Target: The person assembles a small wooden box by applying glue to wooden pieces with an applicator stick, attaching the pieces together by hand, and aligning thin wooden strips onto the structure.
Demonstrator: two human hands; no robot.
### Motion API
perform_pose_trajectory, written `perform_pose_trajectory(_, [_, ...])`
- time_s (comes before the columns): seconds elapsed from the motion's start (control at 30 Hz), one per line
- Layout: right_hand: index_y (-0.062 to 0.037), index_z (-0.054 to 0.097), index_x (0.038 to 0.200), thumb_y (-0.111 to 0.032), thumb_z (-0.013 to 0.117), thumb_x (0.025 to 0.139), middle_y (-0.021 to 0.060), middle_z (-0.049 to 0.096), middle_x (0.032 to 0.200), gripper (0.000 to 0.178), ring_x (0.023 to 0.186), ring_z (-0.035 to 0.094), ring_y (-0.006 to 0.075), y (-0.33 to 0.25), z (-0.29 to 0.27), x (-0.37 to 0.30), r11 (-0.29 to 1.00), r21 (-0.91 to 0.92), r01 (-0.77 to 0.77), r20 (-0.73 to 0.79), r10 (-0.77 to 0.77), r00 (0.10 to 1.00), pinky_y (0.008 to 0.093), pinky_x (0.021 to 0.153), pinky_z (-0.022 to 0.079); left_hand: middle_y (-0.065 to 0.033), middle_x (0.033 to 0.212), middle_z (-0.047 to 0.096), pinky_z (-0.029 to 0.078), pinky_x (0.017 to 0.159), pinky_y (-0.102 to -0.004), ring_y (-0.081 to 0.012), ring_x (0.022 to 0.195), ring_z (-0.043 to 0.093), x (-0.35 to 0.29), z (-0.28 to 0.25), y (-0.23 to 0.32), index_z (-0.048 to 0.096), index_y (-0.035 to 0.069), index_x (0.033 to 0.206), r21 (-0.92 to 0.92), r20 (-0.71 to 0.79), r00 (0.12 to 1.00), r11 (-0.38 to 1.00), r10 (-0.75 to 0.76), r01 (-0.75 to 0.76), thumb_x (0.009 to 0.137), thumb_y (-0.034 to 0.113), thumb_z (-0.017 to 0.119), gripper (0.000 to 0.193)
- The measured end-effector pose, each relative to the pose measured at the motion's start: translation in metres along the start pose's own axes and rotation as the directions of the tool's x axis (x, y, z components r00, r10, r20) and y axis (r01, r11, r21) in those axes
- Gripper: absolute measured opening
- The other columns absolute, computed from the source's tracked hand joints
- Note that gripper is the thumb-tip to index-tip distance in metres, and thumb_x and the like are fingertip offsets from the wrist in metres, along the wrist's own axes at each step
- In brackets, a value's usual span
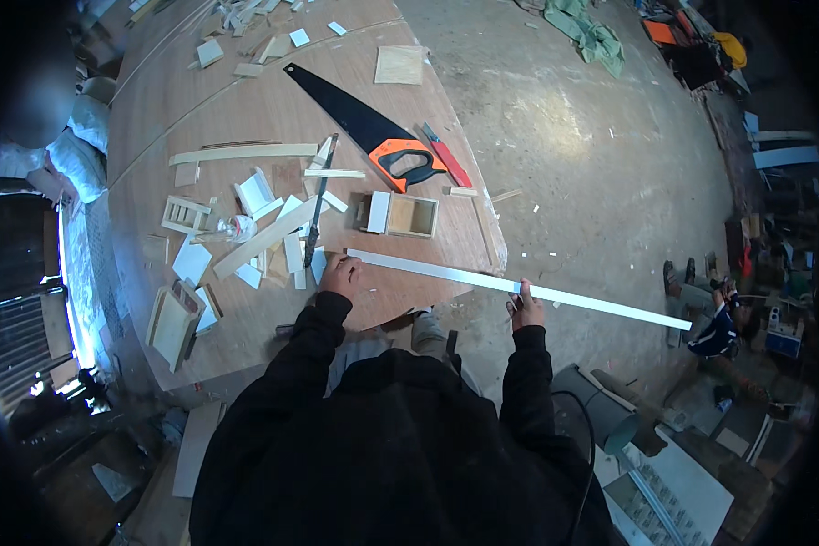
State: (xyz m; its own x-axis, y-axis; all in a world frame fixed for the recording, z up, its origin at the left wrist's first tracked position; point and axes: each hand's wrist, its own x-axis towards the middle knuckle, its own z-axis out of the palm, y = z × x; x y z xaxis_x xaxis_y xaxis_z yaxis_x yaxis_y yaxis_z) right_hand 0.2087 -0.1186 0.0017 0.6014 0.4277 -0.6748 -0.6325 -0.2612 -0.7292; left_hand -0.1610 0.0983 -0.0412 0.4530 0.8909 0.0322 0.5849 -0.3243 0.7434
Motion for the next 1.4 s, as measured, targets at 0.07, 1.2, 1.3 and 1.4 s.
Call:
perform_pose_trajectory(0.07, [-0.0117, 0.060, 0.114, -0.036, 0.071, 0.086, -0.0039, 0.057, 0.085, 0.039, 0.075, 0.054, 0.0081, -0.006, -0.006, 0.016, 1.000, -0.016, -0.021, 0.031, 0.022, 0.999, 0.0289, 0.061, 0.045, -0.0134, 0.098, 0.059, 0.051, 0.076, -0.0365, -0.0292, 0.088, 0.061, -0.001, 0.006, 0.008, 0.066, 0.003, 0.096, 0.021, -0.042, 0.996, 0.996, -0.083, 0.083, 0.078, 0.005, 0.066, 0.018])
perform_pose_trajectory(1.2, [-0.0082, 0.058, 0.105, -0.026, 0.063, 0.093, 0.0010, 0.055, 0.087, 0.022, 0.076, 0.055, 0.0132, -0.158, -0.316, -0.051, 0.865, -0.133, 0.484, -0.297, -0.501, 0.813, 0.0292, 0.063, 0.048, -0.0145, 0.115, 0.055, 0.047, 0.085, -0.0462, -0.0363, 0.103, 0.055, 0.103, 0.214, 0.200, 0.052, 0.006, 0.118, 0.208, 0.095, 0.988, 0.973, -0.119, 0.097, 0.083, 0.029, 0.067, 0.044])
perform_pose_trajectory(1.3, [-0.0068, 0.055, 0.101, -0.027, 0.060, 0.095, 0.0025, 0.056, 0.088, 0.021, 0.084, 0.058, 0.0148, -0.194, -0.298, -0.084, 0.760, -0.327, 0.562, -0.226, -0.640, 0.734, 0.0289, 0.071, 0.049, -0.0149, 0.122, 0.050, 0.046, 0.086, -0.0486, -0.0365, 0.107, 0.053, 0.118, 0.216, 0.226, 0.044, 0.007, 0.125, 0.341, 0.133, 0.911, 0.881, -0.390, 0.328, 0.079, 0.035, 0.071, 0.060])
perform_pose_trajectory(1.4, [-0.0053, 0.051, 0.099, -0.023, 0.056, 0.097, 0.0071, 0.060, 0.095, 0.018, 0.089, 0.059, 0.0171, -0.214, -0.271, -0.109, 0.613, -0.473, 0.633, -0.051, -0.736, 0.675, 0.0301, 0.077, 0.049, -0.0138, 0.115, 0.054, 0.047, 0.085, -0.0478, -0.0351, 0.106, 0.054, 0.113, 0.234, 0.218, 0.044, 0.008, 0.122, 0.413, 0.078, 0.940, 0.869, -0.333, 0.274, 0.078, 0.030, 0.072, 0.057])
